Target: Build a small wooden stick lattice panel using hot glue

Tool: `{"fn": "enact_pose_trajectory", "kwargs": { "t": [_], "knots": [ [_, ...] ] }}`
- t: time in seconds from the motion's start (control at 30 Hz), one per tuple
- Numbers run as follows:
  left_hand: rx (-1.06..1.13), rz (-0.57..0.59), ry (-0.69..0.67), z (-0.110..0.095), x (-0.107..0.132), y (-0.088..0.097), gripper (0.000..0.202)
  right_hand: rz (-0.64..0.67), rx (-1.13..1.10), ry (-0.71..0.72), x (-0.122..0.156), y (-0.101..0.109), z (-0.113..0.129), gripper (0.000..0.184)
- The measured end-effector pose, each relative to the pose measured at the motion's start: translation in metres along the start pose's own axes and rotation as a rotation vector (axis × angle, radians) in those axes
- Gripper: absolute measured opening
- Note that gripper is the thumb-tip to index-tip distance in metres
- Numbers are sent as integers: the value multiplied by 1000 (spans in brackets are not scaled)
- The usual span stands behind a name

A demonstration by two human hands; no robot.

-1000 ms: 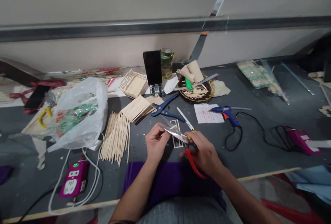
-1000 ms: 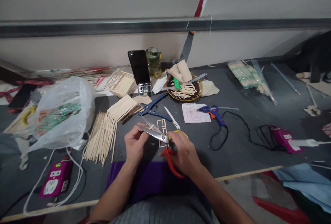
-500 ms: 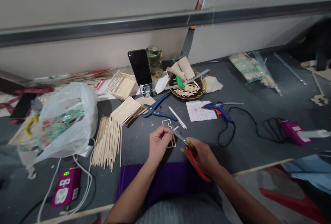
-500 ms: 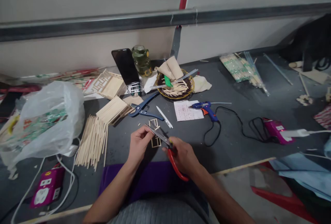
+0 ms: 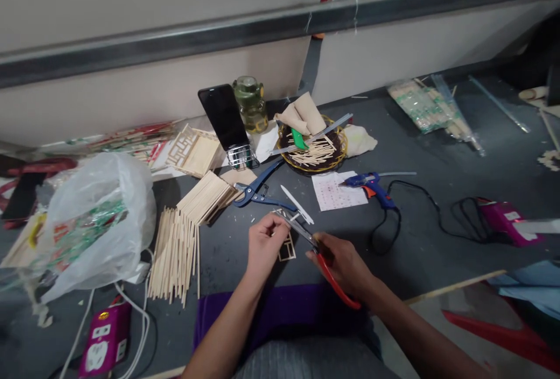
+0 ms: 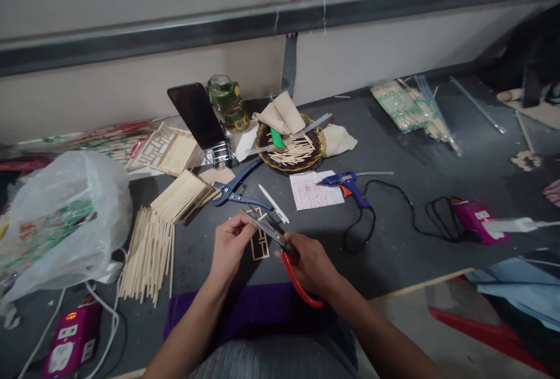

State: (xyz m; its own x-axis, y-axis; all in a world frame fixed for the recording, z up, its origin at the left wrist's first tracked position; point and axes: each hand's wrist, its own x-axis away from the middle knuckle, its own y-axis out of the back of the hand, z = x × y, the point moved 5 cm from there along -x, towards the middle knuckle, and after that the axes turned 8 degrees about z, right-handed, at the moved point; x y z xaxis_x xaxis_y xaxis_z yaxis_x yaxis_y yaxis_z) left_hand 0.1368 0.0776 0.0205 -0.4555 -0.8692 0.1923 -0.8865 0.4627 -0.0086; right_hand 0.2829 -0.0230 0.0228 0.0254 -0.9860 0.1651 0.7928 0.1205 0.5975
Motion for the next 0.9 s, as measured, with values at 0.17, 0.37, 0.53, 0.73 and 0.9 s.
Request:
{"fn": "enact_pose_trajectory", "kwargs": {
  "t": [0.17, 0.37, 0.53, 0.73, 0.9],
  "knots": [
    [-314, 17, -202, -16, 4, -4, 15, 59, -50, -72, -4, 4, -1, 24],
    [-388, 41, -187, -11, 6, -2, 22, 111, -101, -160, 0, 0, 7, 26],
    [-312, 51, -144, -16, 4, 0, 27, 119, -128, -200, 3, 0, 15, 24],
    [-231, 83, -84, -20, 1, -4, 30, 125, -192, -180, 5, 0, 9, 22],
    [-226, 111, -30, -19, -2, -8, 30, 118, -266, -136, 5, -1, 1, 23]
  ]
}}
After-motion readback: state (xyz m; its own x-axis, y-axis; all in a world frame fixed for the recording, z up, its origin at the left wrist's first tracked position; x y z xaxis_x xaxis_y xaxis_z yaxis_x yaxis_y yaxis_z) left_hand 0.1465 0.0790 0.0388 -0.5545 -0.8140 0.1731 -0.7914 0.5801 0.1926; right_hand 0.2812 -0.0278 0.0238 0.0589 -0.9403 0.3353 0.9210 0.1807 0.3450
